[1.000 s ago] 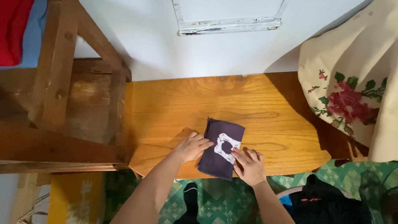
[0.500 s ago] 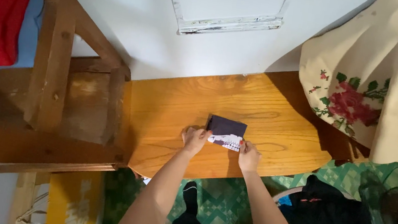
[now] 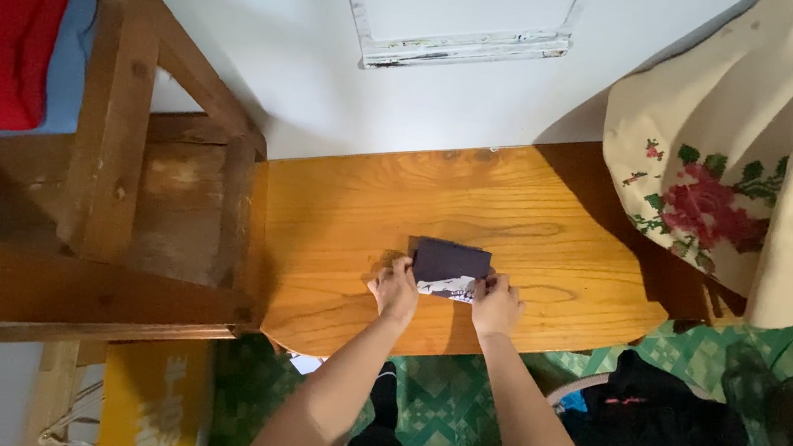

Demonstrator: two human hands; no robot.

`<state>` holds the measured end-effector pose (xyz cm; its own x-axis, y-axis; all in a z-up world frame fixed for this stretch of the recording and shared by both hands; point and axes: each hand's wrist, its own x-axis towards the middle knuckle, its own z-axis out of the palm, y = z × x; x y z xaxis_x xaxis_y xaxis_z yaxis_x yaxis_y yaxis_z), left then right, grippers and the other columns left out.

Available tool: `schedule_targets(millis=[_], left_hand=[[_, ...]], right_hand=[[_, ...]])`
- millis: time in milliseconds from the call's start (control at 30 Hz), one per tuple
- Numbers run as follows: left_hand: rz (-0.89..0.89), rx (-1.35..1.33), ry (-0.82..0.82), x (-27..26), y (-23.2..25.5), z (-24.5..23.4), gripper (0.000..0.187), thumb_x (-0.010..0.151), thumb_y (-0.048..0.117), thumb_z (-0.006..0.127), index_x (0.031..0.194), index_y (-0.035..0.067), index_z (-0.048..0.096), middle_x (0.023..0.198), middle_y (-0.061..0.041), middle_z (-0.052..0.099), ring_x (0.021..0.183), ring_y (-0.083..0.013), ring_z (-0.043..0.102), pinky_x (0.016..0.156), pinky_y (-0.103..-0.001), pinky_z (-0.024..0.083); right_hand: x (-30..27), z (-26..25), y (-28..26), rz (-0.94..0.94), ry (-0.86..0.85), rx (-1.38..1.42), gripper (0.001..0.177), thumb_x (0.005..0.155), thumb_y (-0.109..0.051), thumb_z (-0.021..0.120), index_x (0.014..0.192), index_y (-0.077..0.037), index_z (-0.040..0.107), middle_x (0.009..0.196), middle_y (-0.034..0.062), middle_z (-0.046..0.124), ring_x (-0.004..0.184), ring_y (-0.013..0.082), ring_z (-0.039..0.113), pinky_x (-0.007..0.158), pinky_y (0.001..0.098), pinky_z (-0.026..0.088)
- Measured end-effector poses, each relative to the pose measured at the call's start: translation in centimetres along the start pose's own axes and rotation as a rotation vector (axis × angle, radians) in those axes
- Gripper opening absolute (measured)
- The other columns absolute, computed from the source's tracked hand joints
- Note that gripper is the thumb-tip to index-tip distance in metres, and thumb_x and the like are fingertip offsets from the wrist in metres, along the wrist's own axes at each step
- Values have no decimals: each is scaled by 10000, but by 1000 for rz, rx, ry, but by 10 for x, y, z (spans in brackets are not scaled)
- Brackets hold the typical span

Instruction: Folding various items of clothing including pants, a red shirt, and a small cloth, then organizing them on a wooden shelf.

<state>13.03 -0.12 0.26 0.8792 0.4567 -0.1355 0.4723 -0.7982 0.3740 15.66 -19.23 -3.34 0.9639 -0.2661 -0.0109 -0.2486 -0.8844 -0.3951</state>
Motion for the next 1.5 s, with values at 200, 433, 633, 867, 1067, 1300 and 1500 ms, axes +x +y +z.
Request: schedule_targets(millis=[200, 433, 633, 867, 1067, 1300, 1500], left_hand=[[245, -105, 97, -6, 29, -37, 594, 933, 32, 460, 1518, 137, 430, 1280, -199, 662, 1181, -353, 611, 999, -491, 335], [567, -109, -287, -13, 46, -23, 640, 1056, 250, 344, 1640, 78, 148, 1649, -197, 200, 1537, -352, 167, 1273, -453, 104], [320, 193, -513, -22, 60, -68, 657, 1083, 539, 191, 1664, 258, 67, 1740, 0, -99, 1591, -247, -131, 1256, -529, -131], [46, 204, -436, -10, 32, -55, 691, 1092, 487, 228, 1671, 214, -30, 1739, -33, -89, 1585, -251, -105, 1183, -564, -231], [571, 35, -269, -10, 39, -46, 712, 999, 178, 479, 1624, 20, 176, 1707, -186, 163, 1592, -328, 62, 1262, -542, -58], [508, 249, -495, -3, 51, -55, 642, 1088, 421, 237, 1660, 194, 55, 1740, 35, -78, 1591, -222, -132, 1266, -526, -122], [328, 214, -406, -4, 57, -50, 657, 1089, 501, 239, 1666, 241, 60, 1739, 34, -81, 1587, -257, -122, 1235, -555, -182]], right_hand=[[-4, -35, -27, -299, 286, -55, 219, 798, -234, 700, 965, -161, 578, 922, 63, 589, 973, 301, 630, 822, 451, 501], [-7, -39, -47, -658, -42, -69, 563, 986, -228, 459, 1547, -200, 429, 1583, 29, 425, 1502, 286, 313, 1197, 467, 255], [-4, -52, -50, -376, -488, -370, 679, 1069, -470, 233, 1676, -286, -11, 1749, -26, -40, 1596, 245, -22, 1258, 572, -86], [-2, -26, -27, -214, -396, -172, 717, 1069, -555, 193, 1681, -226, 15, 1748, -4, 63, 1607, 225, -17, 1255, 615, -77], [-7, -44, -50, -603, 101, -152, 890, 762, -205, 665, 1603, -128, 386, 1600, 88, 468, 1532, 306, 324, 1266, 552, 163], [5, -39, -56, -519, -385, -302, 777, 978, -305, 460, 1674, -238, 122, 1739, -40, 130, 1601, 200, 72, 1285, 561, 20], [5, -41, -57, -272, -467, -302, 739, 1057, -522, 235, 1677, -230, -39, 1749, 8, -17, 1602, 191, -32, 1272, 559, -77]])
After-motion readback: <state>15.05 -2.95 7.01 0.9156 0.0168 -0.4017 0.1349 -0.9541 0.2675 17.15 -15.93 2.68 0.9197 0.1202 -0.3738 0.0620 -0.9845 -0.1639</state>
